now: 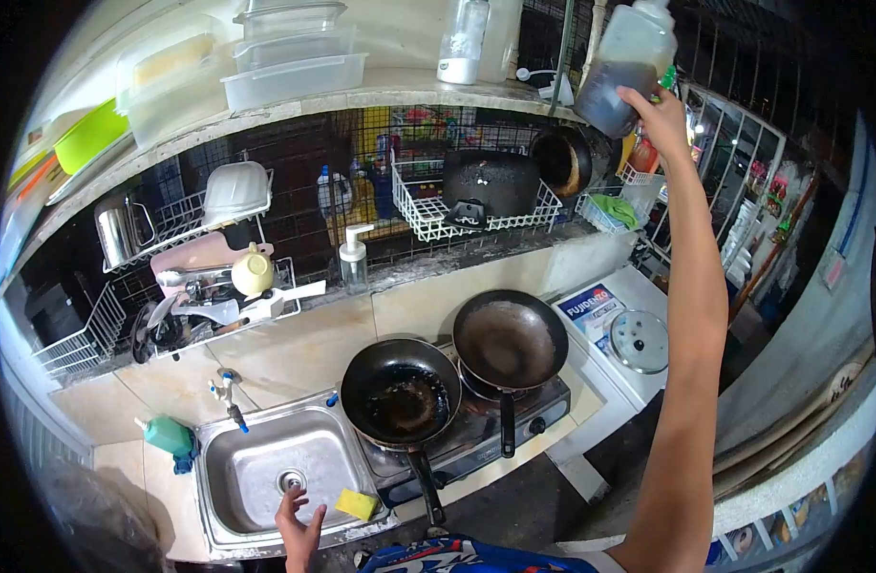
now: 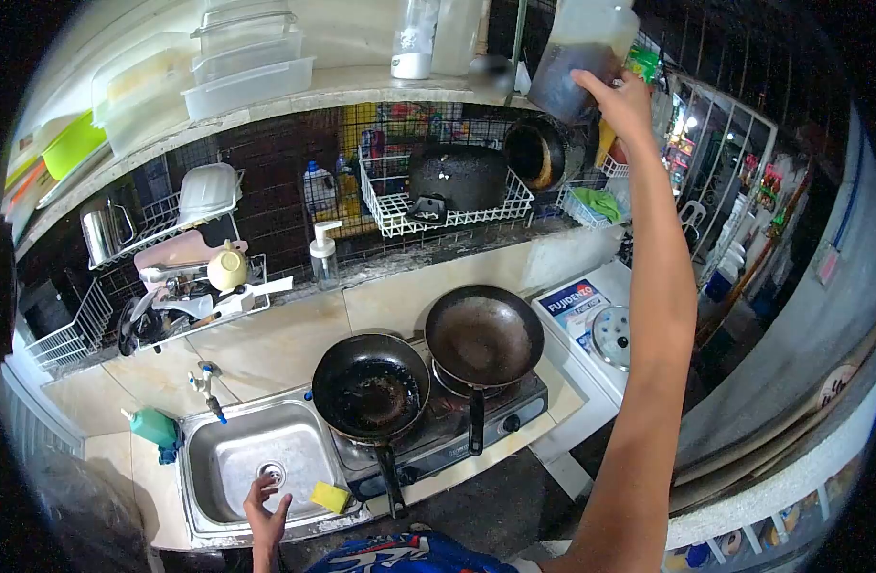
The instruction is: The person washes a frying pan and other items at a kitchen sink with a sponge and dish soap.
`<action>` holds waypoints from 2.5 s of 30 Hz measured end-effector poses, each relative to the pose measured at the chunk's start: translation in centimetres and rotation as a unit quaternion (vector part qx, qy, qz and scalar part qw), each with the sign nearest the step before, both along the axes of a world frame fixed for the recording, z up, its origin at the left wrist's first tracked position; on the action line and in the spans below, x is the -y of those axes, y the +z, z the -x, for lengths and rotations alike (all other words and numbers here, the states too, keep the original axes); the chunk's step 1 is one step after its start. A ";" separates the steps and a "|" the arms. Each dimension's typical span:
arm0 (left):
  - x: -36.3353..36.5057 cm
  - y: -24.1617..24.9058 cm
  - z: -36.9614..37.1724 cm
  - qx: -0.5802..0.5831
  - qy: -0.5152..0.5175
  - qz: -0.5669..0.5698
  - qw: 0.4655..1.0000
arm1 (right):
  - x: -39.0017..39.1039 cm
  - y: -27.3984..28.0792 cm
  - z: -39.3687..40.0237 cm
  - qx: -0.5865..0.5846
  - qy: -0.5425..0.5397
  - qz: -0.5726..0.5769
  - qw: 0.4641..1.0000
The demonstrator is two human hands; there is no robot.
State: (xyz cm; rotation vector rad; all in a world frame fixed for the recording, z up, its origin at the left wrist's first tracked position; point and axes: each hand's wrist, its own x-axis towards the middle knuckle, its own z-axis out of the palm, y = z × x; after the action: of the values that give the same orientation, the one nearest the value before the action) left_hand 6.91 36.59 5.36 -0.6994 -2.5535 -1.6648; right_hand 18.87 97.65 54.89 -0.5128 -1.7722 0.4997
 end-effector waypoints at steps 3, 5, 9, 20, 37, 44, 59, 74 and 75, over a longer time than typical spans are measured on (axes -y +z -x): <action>1.5 -1.7 -1.5 -0.021 0.042 0.009 0.999 | -2.4 0.4 2.6 -0.008 -0.003 -0.057 0.998; 1.9 -1.9 -3.0 0.017 0.107 0.026 0.994 | -3.6 1.1 3.5 0.025 -0.025 -0.027 0.999; 2.8 -2.8 -4.0 0.019 0.142 0.032 0.989 | -5.2 2.4 5.6 0.048 -0.021 -0.053 0.997; 3.5 -4.6 -5.7 -0.005 0.150 0.055 0.987 | -4.7 4.0 10.9 0.126 -0.004 -0.020 0.992; 3.1 -4.9 -7.7 0.035 0.142 0.057 0.988 | -7.5 1.7 13.0 0.013 0.129 0.038 0.991; 3.5 -4.2 -7.6 0.025 0.149 0.094 0.984 | -3.0 -0.8 6.5 -0.073 -0.024 -0.240 0.968; 7.4 -7.4 -0.6 0.134 0.034 0.148 0.979 | 29.2 -48.6 -5.1 0.235 0.319 0.588 0.705; 23.3 -9.3 10.8 0.153 -0.160 0.119 0.968 | 53.2 -41.2 2.5 0.183 0.201 0.689 0.672; 23.7 -9.0 11.2 0.180 -0.156 0.144 0.960 | 55.5 -40.6 2.7 0.201 0.196 0.690 0.667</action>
State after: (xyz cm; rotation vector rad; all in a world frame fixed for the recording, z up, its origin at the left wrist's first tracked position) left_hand -4.25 12.89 -3.68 -0.9353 -3.1302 -1.6459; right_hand 16.12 42.11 14.33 -1.3459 -1.5832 2.2498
